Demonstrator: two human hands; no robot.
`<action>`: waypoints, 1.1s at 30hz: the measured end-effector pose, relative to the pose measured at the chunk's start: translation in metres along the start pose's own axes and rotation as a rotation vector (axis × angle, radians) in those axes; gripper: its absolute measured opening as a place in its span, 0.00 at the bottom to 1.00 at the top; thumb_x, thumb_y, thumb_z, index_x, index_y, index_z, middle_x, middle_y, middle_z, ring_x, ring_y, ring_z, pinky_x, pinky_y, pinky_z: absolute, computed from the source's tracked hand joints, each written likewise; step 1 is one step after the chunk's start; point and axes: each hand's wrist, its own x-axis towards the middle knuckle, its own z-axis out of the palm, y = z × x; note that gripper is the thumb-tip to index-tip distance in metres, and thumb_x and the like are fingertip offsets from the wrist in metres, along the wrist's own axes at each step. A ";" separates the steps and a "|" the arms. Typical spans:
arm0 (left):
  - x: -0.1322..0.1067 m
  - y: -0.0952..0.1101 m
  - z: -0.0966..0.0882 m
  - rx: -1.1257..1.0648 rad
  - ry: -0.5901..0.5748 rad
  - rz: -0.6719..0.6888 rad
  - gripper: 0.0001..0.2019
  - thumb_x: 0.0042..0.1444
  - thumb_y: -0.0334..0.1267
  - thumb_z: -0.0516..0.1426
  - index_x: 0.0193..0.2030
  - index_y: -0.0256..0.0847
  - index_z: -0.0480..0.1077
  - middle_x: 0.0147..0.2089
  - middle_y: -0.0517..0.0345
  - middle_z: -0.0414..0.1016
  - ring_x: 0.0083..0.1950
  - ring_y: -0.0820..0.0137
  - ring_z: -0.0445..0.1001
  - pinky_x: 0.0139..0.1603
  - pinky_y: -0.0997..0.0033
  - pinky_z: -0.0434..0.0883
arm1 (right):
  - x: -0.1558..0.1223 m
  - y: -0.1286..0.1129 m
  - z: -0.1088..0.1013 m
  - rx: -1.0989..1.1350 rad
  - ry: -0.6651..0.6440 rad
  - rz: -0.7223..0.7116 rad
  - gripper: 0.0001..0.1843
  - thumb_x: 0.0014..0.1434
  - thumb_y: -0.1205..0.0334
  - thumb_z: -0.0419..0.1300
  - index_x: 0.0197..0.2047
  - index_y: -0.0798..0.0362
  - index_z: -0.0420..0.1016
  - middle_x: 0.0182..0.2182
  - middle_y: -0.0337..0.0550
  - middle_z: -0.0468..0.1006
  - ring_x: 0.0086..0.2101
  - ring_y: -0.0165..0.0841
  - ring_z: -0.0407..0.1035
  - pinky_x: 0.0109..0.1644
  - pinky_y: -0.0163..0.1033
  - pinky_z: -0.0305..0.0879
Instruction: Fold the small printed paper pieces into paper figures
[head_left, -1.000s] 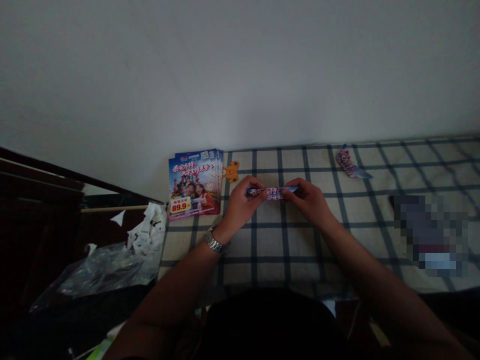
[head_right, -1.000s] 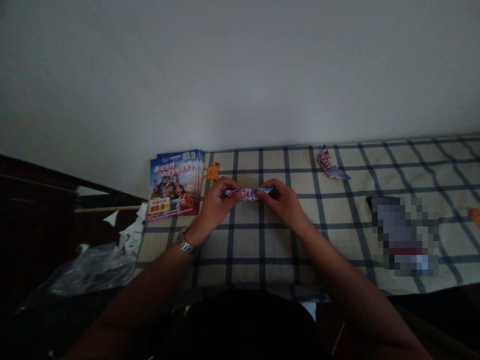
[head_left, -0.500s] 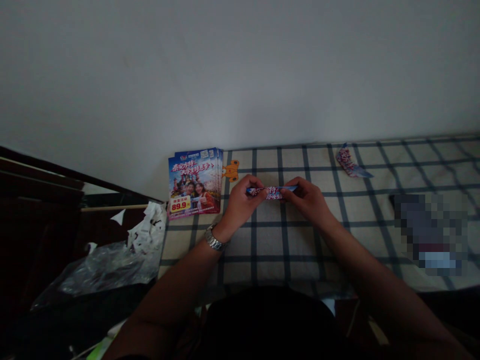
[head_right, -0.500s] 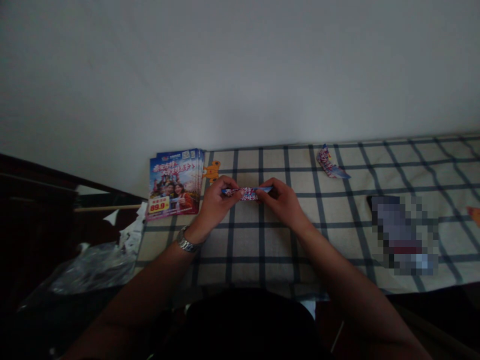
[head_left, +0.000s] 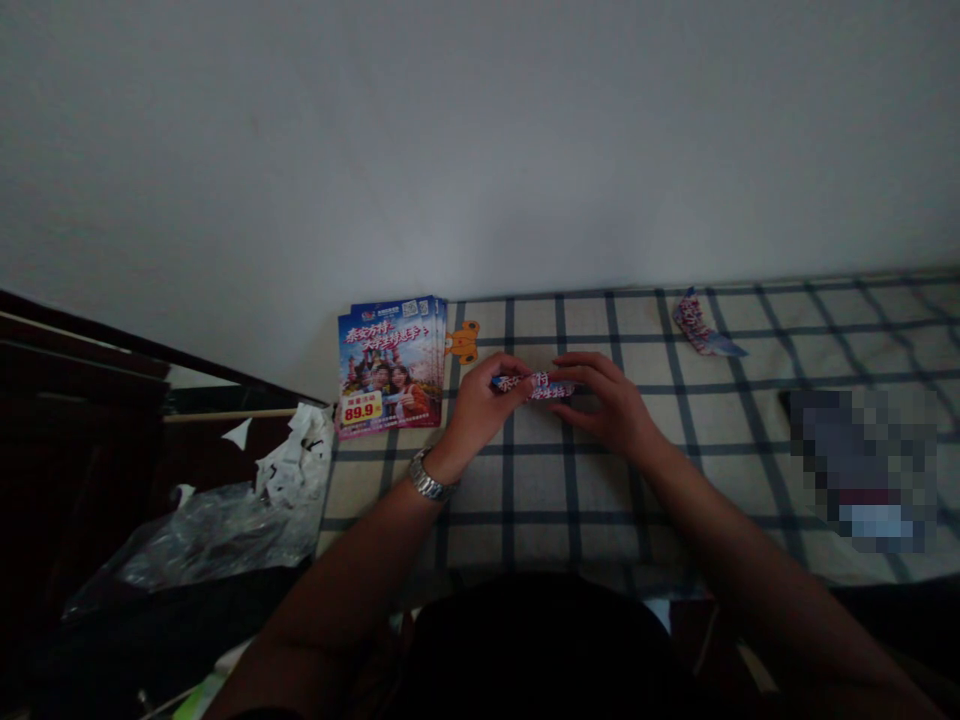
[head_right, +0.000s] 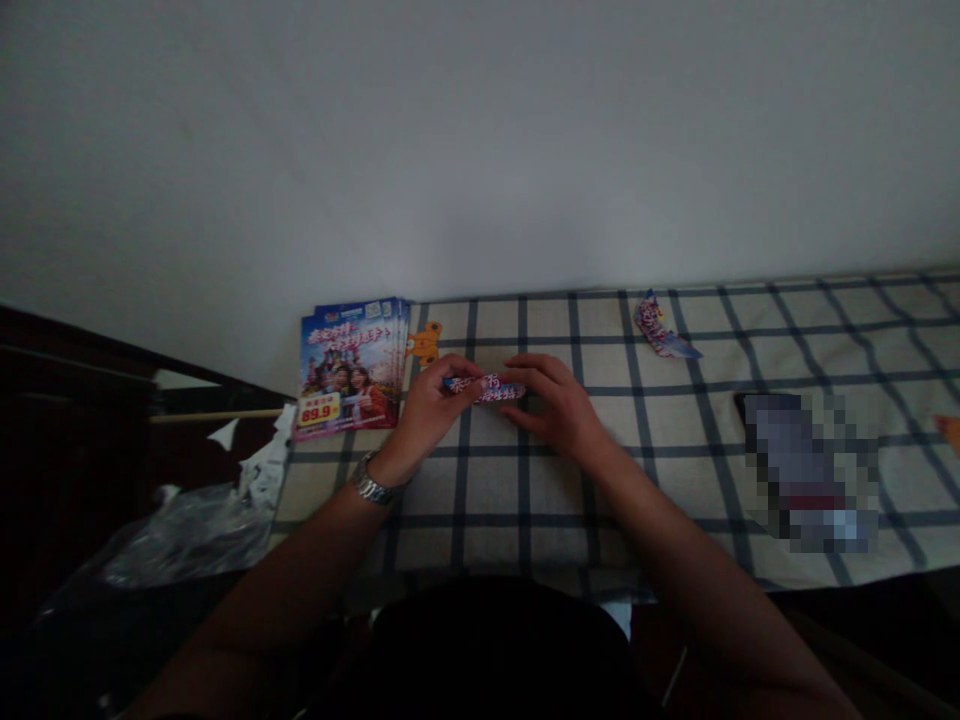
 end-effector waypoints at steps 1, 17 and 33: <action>0.000 0.000 0.000 -0.003 -0.002 -0.006 0.07 0.62 0.41 0.66 0.41 0.41 0.76 0.38 0.59 0.79 0.39 0.69 0.77 0.40 0.71 0.73 | 0.001 -0.001 -0.001 -0.027 -0.018 -0.027 0.17 0.62 0.57 0.71 0.54 0.44 0.79 0.56 0.50 0.79 0.57 0.47 0.73 0.63 0.57 0.71; -0.002 0.001 0.002 -0.109 -0.114 -0.085 0.19 0.69 0.55 0.59 0.36 0.41 0.74 0.33 0.58 0.78 0.34 0.70 0.79 0.37 0.71 0.75 | 0.000 -0.003 0.002 -0.064 -0.053 -0.027 0.09 0.67 0.62 0.62 0.49 0.45 0.81 0.46 0.46 0.86 0.46 0.41 0.80 0.53 0.50 0.77; -0.007 0.003 0.003 0.091 -0.140 0.145 0.09 0.66 0.45 0.64 0.47 0.45 0.76 0.44 0.55 0.79 0.45 0.67 0.78 0.48 0.65 0.76 | -0.002 -0.004 -0.002 -0.013 -0.006 0.176 0.05 0.63 0.56 0.65 0.39 0.47 0.81 0.33 0.42 0.84 0.33 0.38 0.79 0.39 0.42 0.75</action>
